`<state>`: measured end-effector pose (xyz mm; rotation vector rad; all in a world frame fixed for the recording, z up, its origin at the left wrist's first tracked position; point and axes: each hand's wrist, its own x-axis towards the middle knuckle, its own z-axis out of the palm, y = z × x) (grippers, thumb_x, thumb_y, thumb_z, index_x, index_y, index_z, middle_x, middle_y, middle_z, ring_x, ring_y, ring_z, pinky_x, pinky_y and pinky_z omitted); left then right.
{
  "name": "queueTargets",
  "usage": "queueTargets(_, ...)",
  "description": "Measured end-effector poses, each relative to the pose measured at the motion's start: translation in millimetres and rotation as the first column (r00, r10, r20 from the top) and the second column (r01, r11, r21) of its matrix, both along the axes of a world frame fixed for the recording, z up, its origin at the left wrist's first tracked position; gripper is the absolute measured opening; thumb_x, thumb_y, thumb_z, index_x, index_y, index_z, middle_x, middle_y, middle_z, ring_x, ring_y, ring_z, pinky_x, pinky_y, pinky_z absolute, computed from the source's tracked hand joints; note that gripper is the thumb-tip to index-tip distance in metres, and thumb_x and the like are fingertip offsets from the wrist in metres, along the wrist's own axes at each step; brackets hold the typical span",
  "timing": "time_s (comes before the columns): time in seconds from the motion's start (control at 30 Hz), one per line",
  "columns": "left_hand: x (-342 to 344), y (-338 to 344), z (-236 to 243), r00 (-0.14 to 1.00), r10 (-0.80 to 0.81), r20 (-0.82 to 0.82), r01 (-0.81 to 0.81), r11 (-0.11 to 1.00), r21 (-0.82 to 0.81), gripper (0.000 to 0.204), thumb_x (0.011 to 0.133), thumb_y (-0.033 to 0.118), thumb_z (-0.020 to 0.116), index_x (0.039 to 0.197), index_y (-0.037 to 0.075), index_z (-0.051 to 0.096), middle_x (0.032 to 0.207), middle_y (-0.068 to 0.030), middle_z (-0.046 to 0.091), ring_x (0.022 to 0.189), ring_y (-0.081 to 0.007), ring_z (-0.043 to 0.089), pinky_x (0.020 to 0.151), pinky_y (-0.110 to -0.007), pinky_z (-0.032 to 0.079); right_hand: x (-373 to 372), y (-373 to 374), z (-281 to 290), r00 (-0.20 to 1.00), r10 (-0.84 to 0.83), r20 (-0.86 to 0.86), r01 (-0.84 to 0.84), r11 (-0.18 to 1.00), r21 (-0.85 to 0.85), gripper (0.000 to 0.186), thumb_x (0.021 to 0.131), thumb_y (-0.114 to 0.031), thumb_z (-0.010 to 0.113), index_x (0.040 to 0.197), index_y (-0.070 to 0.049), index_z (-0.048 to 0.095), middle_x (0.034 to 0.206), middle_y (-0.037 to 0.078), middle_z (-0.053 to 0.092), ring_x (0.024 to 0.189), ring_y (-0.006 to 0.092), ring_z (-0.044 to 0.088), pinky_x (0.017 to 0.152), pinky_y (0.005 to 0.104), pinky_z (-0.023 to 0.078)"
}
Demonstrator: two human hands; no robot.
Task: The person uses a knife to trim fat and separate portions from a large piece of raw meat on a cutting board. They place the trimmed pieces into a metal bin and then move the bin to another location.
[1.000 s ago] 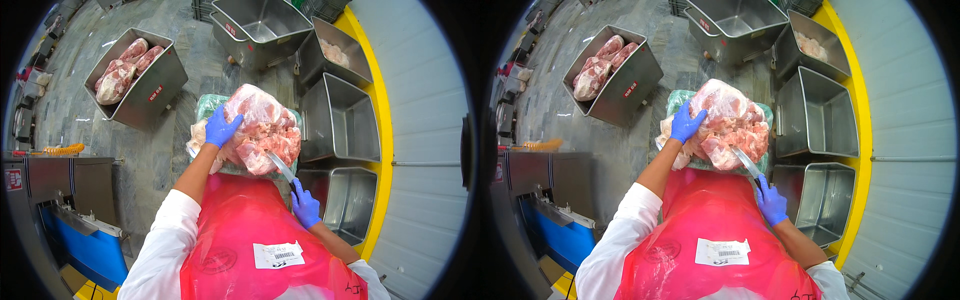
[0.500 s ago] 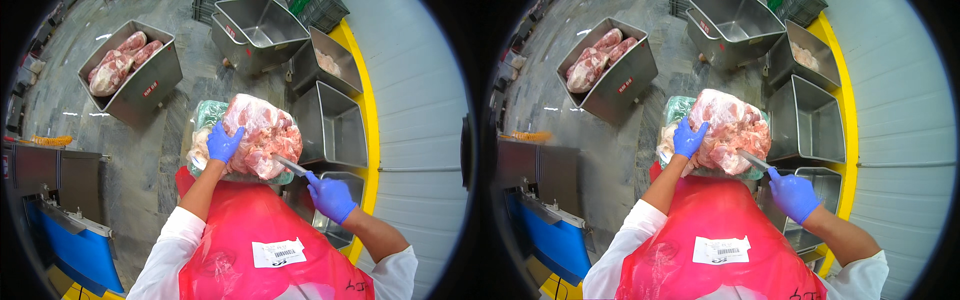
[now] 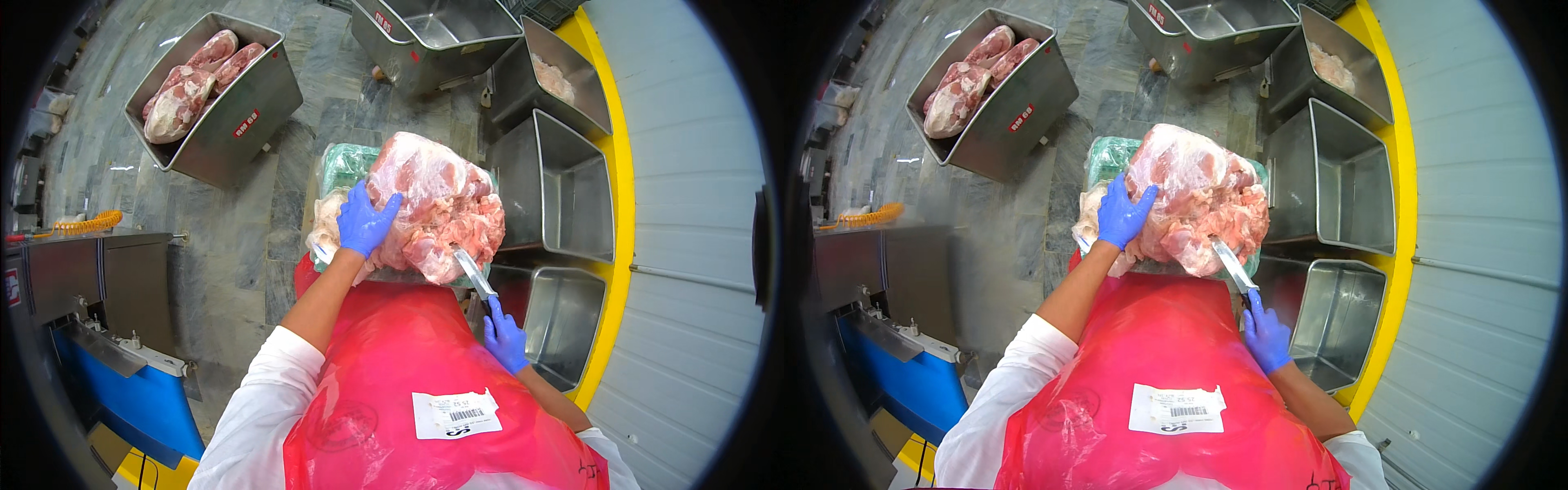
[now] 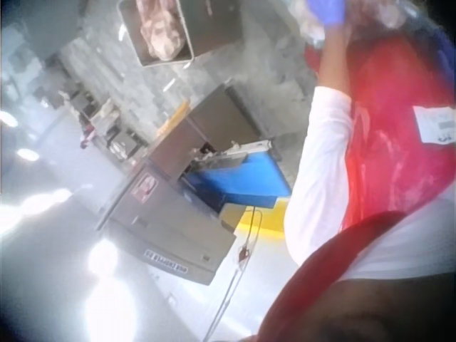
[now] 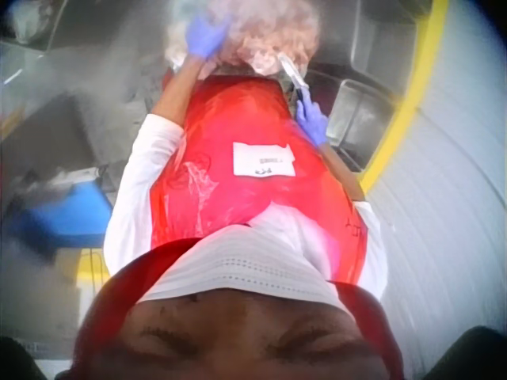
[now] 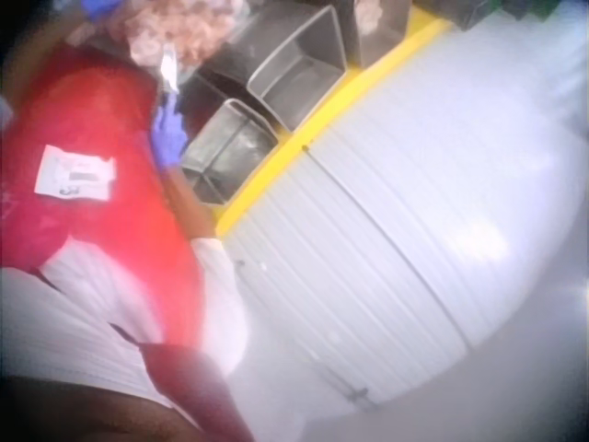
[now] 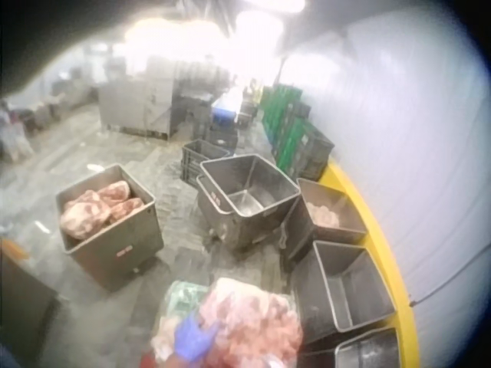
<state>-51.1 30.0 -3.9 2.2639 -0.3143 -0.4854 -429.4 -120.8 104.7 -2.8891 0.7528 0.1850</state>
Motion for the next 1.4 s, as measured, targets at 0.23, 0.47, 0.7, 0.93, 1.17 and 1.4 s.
queueTargets(0.23, 3.7, 3.1, 17.7, 0.988, -0.003, -0.153, 0.002, 1.000, -0.009, 0.107, 0.090, 0.074, 0.065, 0.158, -0.005, 0.038, 0.152, -0.0304, 0.052, 0.136, -0.0471, 0.056, 0.114, -0.052, 0.045, -21.2, 0.2, -82.1, 0.979, 0.015, 0.204, -0.008, 0.999, -0.031, 0.062, 0.101, -0.032, 0.069, 0.160, -0.024, 0.050, 0.078, 0.014, 0.063, 0.058, 0.0343, 0.063, 0.053, 0.0503, 0.053)
queueTargets(0.47, 20.5, 2.9, -21.1, 0.990, -0.073, -0.121, 0.062, 0.994, -0.096, 0.108, 0.091, 0.076, 0.064, 0.158, -0.005, 0.037, 0.154, -0.0317, 0.051, 0.139, -0.0461, 0.054, 0.116, -0.051, 0.043, 28.6, 1.6, -28.4, 0.951, -0.188, 0.245, 0.069, 0.903, 0.424, 0.055, 0.103, -0.028, 0.065, 0.157, -0.025, 0.053, 0.103, 0.021, 0.076, 0.080, 0.0415, 0.074, 0.077, 0.0483, 0.060)
queueTargets(0.7, 4.9, 3.2, -26.0, 0.991, -0.033, -0.133, 0.023, 0.997, -0.079, 0.109, 0.090, 0.077, 0.063, 0.159, -0.003, 0.037, 0.155, -0.0311, 0.050, 0.140, -0.0493, 0.051, 0.117, -0.052, 0.042, 3.0, -27.4, 113.4, 0.969, -0.240, -0.061, 0.233, 0.802, 0.551, 0.046, 0.103, -0.025, 0.067, 0.149, -0.020, 0.063, 0.101, 0.024, 0.076, 0.085, 0.0356, 0.077, 0.078, 0.0418, 0.058)
queueTargets(0.93, 1.5, 2.4, -23.7, 0.993, 0.010, -0.122, -0.020, 0.996, -0.086, 0.106, 0.089, 0.076, 0.065, 0.158, -0.001, 0.040, 0.152, -0.0292, 0.054, 0.137, -0.0487, 0.054, 0.115, -0.053, 0.043, 63.5, -43.5, 210.7, 0.981, -0.018, -0.193, 0.108, 0.879, 0.464, 0.046, 0.103, -0.029, 0.065, 0.148, -0.018, 0.063, 0.096, 0.024, 0.075, 0.082, 0.0384, 0.075, 0.078, 0.0429, 0.058)
queueTargets(1.17, -2.0, 1.7, -11.3, 0.997, 0.036, -0.070, -0.042, 0.996, -0.074, 0.104, 0.087, 0.075, 0.069, 0.155, 0.000, 0.044, 0.145, -0.0282, 0.060, 0.132, -0.0492, 0.058, 0.113, -0.053, 0.045, 130.8, -39.5, 215.2, 0.876, 0.171, -0.452, -0.061, 0.967, 0.248, 0.044, 0.106, -0.034, 0.058, 0.146, -0.015, 0.064, 0.105, 0.027, 0.074, 0.097, 0.0480, 0.070, 0.085, 0.0534, 0.056)
queueTargets(1.4, -4.4, -0.3, -3.8, 0.997, 0.025, -0.077, -0.031, 0.997, -0.068, 0.100, 0.089, 0.069, 0.072, 0.154, -0.003, 0.046, 0.145, -0.0306, 0.060, 0.131, -0.0463, 0.059, 0.113, -0.051, 0.046, 221.8, -47.3, 234.7, 0.715, 0.278, -0.642, -0.037, 0.931, 0.362, 0.033, 0.106, -0.030, 0.052, 0.126, -0.011, 0.070, 0.097, 0.026, 0.073, 0.094, 0.0493, 0.069, 0.085, 0.0560, 0.055)
